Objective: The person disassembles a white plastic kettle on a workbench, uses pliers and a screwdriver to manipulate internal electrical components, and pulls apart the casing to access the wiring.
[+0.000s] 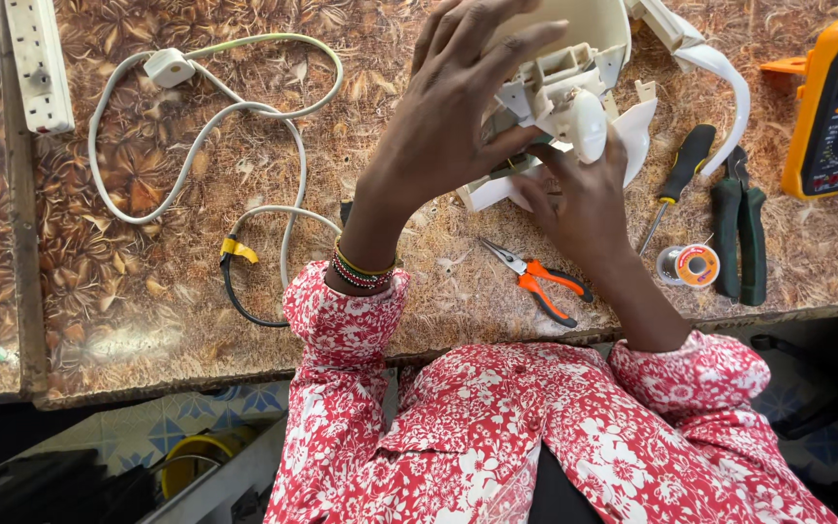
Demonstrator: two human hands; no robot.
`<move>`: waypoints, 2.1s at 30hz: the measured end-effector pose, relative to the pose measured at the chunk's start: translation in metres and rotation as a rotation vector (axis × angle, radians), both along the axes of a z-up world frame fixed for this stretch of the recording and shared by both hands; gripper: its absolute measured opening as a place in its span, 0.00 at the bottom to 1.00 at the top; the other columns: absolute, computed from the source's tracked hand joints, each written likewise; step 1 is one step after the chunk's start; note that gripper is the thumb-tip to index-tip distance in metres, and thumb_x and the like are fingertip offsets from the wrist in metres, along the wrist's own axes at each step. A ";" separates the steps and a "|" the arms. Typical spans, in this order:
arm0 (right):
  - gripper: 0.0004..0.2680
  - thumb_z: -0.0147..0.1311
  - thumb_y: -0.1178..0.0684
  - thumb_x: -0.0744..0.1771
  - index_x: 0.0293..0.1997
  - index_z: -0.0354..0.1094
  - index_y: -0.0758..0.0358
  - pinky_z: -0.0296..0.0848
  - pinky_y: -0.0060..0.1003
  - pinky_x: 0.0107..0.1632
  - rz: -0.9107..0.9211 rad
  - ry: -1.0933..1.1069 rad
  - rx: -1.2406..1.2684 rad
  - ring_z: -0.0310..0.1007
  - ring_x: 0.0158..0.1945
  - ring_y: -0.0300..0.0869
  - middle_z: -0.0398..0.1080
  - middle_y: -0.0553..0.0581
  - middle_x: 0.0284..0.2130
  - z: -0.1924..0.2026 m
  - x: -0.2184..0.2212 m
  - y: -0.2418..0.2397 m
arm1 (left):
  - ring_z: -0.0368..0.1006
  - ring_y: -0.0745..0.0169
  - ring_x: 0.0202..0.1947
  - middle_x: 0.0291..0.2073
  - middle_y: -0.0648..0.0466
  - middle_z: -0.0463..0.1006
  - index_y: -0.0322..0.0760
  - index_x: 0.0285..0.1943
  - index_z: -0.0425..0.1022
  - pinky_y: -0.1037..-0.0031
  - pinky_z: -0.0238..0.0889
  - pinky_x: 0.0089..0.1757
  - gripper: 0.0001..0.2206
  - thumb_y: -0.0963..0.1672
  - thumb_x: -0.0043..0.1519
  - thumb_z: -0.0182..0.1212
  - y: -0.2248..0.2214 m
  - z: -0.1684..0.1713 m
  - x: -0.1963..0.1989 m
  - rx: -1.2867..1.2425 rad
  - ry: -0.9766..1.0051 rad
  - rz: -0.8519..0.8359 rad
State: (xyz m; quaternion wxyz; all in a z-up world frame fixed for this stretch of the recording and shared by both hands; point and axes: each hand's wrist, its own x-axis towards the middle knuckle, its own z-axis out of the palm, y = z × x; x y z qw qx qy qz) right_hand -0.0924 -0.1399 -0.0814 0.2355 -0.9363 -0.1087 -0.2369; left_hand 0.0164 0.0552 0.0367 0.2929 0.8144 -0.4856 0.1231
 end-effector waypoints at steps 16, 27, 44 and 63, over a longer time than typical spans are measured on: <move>0.31 0.63 0.36 0.64 0.72 0.56 0.59 0.41 0.63 0.71 -0.007 0.155 -0.232 0.42 0.76 0.59 0.51 0.63 0.73 -0.012 -0.018 -0.034 | 0.63 0.47 0.50 0.41 0.48 0.71 0.30 0.54 0.74 0.53 0.51 0.61 0.31 0.61 0.62 0.56 -0.015 -0.004 -0.004 -0.269 -0.037 0.079; 0.06 0.59 0.50 0.70 0.47 0.75 0.58 0.53 0.52 0.68 0.224 0.200 0.024 0.69 0.64 0.53 0.76 0.55 0.48 0.057 -0.020 -0.051 | 0.68 0.51 0.37 0.33 0.53 0.76 0.36 0.40 0.75 0.61 0.62 0.42 0.20 0.54 0.56 0.72 -0.012 0.015 0.000 -0.448 -0.018 0.175; 0.11 0.72 0.49 0.68 0.33 0.74 0.61 0.59 0.41 0.43 0.200 0.156 0.100 0.58 0.29 0.42 0.60 0.49 0.21 0.067 0.023 -0.029 | 0.71 0.50 0.36 0.32 0.53 0.76 0.39 0.38 0.73 0.62 0.62 0.40 0.17 0.51 0.53 0.73 -0.013 0.000 0.014 -0.489 -0.016 0.328; 0.01 0.65 0.53 0.67 0.39 0.77 0.52 0.53 0.46 0.58 0.289 0.178 -0.139 0.65 0.34 0.43 0.65 0.44 0.23 0.063 0.019 -0.048 | 0.68 0.51 0.39 0.33 0.54 0.74 0.37 0.41 0.75 0.62 0.62 0.44 0.18 0.50 0.52 0.74 -0.015 0.000 0.013 -0.492 -0.022 0.199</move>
